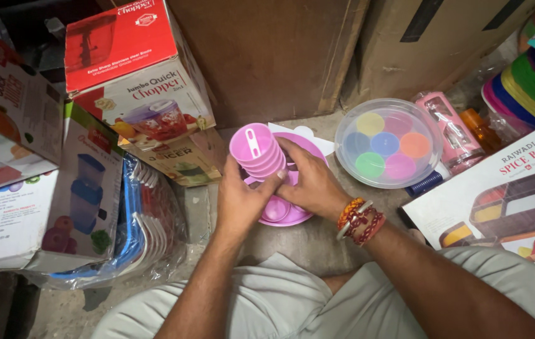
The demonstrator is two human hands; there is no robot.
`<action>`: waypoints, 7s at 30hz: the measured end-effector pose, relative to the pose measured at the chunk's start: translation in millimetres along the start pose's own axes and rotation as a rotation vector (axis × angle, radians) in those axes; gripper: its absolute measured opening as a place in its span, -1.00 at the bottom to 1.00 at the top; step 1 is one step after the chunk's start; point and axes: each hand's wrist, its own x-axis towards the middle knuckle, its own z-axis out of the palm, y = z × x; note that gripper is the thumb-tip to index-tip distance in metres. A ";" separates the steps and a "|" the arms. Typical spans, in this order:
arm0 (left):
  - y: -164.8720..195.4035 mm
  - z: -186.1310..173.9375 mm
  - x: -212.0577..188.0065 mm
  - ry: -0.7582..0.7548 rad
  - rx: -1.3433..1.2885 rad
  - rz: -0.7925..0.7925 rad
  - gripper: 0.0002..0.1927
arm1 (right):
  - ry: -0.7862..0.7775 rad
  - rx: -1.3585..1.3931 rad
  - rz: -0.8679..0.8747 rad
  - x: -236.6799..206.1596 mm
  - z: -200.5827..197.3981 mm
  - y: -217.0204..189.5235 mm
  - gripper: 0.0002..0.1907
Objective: The person assembles a pink multi-compartment container by placing small pink cups into a pink base, then adds a lid. They then handle a separate round container with colorful compartments, rotating and inspecting it.
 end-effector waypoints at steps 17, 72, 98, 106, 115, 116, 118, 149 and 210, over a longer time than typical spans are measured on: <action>0.9 0.7 2.7 0.130 0.025 0.053 -0.21 | -0.106 -0.661 0.090 -1.5 -19.3 2.9 -0.24; 2.8 -15.3 10.9 0.248 0.035 0.008 -0.20 | -0.127 -0.178 0.343 27.3 49.7 -26.1 -0.09; -13.0 -8.4 16.6 0.375 0.168 0.175 -0.29 | 0.237 -0.367 0.242 47.6 29.0 -17.0 -0.18; -13.7 -11.4 14.2 0.287 0.033 -0.014 -0.24 | 0.042 -0.316 0.491 68.6 52.5 -27.1 -0.13; -8.2 -4.6 16.7 0.245 0.071 -0.074 -0.25 | 0.021 -0.079 0.146 49.7 29.5 -19.7 -0.04; -7.8 -3.5 17.3 0.237 0.067 -0.104 -0.26 | -0.023 -0.032 0.076 47.7 25.5 -20.0 -0.01; -6.0 -1.8 16.9 0.190 0.016 -0.100 -0.28 | -0.035 -0.004 0.077 44.0 20.2 -21.8 -0.04; -18.4 7.8 13.7 0.149 0.159 0.022 -0.27 | 0.120 -0.441 0.207 47.2 -6.7 1.8 -0.29; -76.4 -1.6 15.8 0.299 0.392 -0.324 -0.66 | -0.154 -1.074 0.217 -10.3 -64.6 51.8 -0.82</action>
